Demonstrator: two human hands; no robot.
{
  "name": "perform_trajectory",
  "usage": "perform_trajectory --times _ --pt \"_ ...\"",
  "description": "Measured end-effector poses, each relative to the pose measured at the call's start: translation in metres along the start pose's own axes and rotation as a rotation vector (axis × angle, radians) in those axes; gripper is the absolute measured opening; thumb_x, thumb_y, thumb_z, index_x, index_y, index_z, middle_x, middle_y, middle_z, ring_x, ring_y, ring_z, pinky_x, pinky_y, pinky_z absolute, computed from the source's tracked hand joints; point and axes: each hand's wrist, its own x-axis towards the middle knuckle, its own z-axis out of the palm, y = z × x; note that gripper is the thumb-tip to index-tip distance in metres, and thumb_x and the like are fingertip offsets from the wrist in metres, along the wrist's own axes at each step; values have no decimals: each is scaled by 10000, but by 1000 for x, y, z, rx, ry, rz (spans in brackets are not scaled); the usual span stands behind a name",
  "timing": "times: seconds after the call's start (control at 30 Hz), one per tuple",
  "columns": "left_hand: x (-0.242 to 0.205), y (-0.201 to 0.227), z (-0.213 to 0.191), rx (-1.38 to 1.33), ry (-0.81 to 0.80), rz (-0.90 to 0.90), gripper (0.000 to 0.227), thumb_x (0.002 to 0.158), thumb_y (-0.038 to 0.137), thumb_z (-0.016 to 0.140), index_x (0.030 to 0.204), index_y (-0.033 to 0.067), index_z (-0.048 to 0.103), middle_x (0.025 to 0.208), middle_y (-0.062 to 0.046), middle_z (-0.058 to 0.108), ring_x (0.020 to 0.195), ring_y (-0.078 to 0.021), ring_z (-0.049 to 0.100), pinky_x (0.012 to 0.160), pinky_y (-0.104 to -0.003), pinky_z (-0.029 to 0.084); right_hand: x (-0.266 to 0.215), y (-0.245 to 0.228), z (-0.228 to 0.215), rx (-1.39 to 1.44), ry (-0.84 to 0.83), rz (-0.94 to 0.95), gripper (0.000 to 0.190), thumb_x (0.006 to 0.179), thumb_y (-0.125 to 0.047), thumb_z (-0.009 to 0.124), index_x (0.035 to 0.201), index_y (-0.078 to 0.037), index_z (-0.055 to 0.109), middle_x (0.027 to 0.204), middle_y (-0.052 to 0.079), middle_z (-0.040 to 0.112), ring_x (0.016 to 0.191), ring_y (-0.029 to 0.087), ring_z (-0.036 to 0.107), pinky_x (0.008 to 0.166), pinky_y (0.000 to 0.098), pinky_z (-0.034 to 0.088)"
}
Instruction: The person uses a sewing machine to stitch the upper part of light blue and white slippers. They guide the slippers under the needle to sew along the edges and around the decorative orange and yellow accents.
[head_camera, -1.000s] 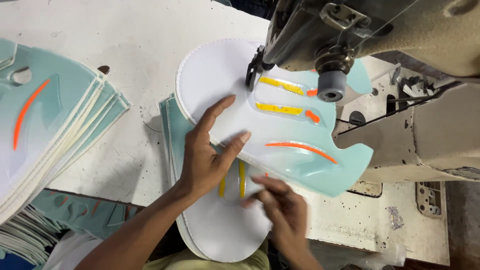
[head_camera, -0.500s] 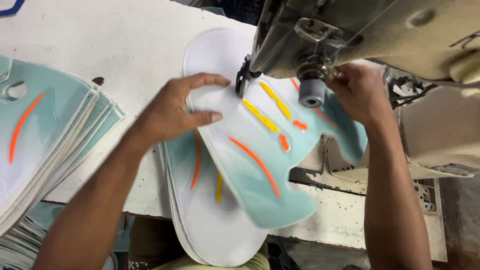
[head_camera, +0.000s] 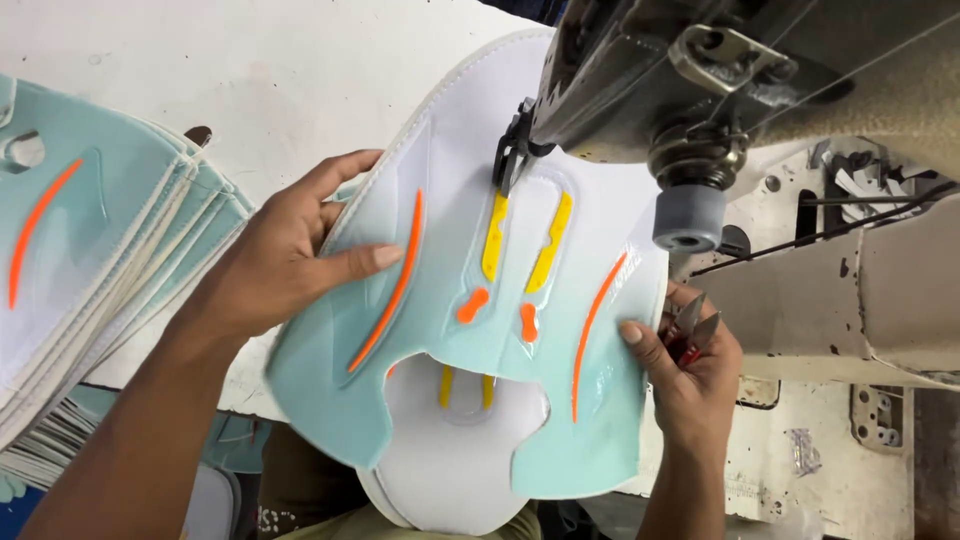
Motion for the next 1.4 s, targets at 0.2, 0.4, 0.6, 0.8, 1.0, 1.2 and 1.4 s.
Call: perform_trajectory --times 0.2,0.4,0.6,0.8,1.0,1.2,1.4 --pt "4 -12 -3 -103 86 19 729 860 169 747 1514 19 463 990 -160 774 829 -162 745 713 -295 626 -5 -2 10 43 34 -50 441 914 -32 748 1321 64 605 1070 109 736 939 127 683 856 273 566" --pt "19 -16 -1 -176 114 207 628 894 161 748 1438 -21 494 1072 -122 770 908 -126 750 776 -273 640 13 -10 13 21 45 -74 384 943 -42 726 1297 63 622 1080 98 742 930 120 681 850 261 559" --pt "35 -13 -1 -176 159 268 592 900 144 758 1414 -23 517 1002 -129 777 864 -125 750 754 -264 634 37 -20 16 41 75 -43 350 928 -104 752 1230 45 657 1008 53 739 844 86 669 775 225 546" --pt "41 0 -1 -138 222 213 594 880 160 768 1399 6 522 971 -118 779 815 -123 757 698 -262 642 63 -3 7 -30 102 -42 255 959 -158 797 1107 20 689 824 -50 602 686 35 493 619 208 405" --pt "26 -63 -15 -284 416 179 485 989 259 709 1399 14 622 1091 -67 712 957 -94 678 801 -240 568 42 16 7 -142 179 -32 293 1007 -293 668 1081 -14 720 811 -62 619 704 41 504 620 225 414" --pt "-89 -152 37 180 485 -92 671 769 258 824 1363 34 606 1110 -117 643 831 -226 637 699 -356 551 -57 99 -5 -575 104 264 344 961 -268 771 1111 42 769 783 108 566 750 155 474 638 320 410" --pt "-122 -130 92 411 530 -10 829 698 263 883 1397 -7 531 1317 -214 462 1159 -369 518 927 -450 496 -94 70 27 -529 79 175 608 835 -248 803 1383 -53 627 1041 75 642 787 166 564 627 313 510"
